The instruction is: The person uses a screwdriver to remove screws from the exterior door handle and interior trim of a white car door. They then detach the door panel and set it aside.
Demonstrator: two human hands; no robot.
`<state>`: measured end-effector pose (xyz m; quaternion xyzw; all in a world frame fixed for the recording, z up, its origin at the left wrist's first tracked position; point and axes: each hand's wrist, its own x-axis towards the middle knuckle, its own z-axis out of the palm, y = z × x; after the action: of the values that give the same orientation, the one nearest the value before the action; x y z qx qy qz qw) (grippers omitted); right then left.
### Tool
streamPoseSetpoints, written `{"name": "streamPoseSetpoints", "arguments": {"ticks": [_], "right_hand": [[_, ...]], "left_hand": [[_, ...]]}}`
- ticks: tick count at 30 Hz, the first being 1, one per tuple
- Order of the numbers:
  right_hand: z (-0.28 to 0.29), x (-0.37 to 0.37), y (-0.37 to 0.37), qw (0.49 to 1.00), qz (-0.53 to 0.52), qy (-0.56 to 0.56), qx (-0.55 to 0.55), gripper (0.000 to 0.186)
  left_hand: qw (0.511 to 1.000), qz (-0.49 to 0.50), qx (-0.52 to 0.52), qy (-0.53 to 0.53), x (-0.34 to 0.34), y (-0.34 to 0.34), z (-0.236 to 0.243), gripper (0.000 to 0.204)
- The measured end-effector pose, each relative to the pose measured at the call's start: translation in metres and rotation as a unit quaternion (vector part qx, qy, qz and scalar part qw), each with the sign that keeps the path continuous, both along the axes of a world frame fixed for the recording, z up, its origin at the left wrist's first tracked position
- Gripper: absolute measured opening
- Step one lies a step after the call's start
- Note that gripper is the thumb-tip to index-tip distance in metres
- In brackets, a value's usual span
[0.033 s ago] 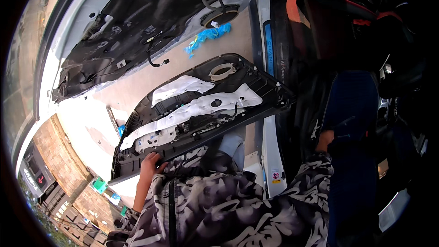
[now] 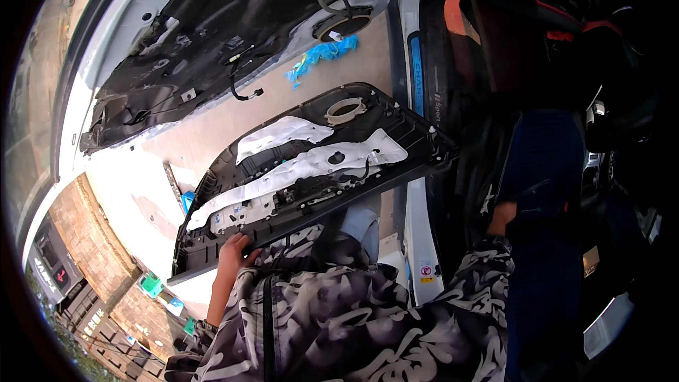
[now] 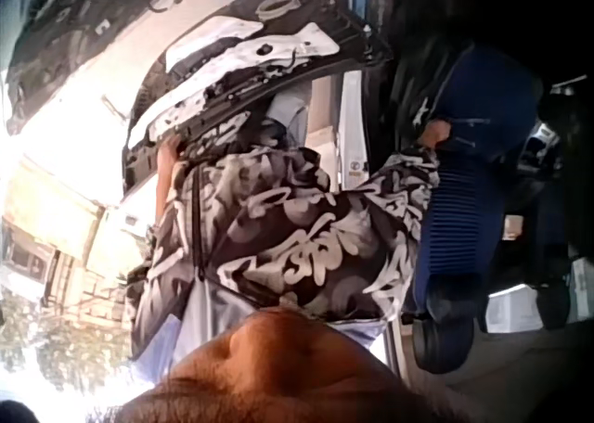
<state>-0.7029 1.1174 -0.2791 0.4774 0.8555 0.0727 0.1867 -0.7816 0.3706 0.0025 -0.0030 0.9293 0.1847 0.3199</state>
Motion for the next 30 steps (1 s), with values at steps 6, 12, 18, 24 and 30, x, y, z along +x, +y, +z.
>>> {"name": "streamPoseSetpoints", "arguments": {"ticks": [6,12,18,24,30], "right_hand": [[0.048,0.023,-0.036,0.834,-0.328,0.424,-0.132,0.027],[0.091,0.017,-0.055,0.946,0.3,0.114,0.035,0.032],[0.112,-0.019,-0.086,0.67,-0.295,0.562,-0.385,0.028],[0.166,-0.023,-0.076,0.698,-0.312,0.526,-0.372,0.02],[0.16,-0.005,-0.054,0.749,-0.379,0.469,-0.273,0.01]], "left_hand": [[0.999,0.001,0.035,-0.006,-0.012,-0.02,-0.027,0.028],[0.997,0.011,0.074,0.024,0.01,-0.02,-0.055,0.027],[0.995,0.029,0.078,0.063,0.023,-0.008,-0.095,0.03],[0.992,0.056,0.095,0.058,0.02,0.004,-0.112,0.031],[0.995,0.069,0.067,-0.002,-0.004,0.005,-0.1,0.031]]}}
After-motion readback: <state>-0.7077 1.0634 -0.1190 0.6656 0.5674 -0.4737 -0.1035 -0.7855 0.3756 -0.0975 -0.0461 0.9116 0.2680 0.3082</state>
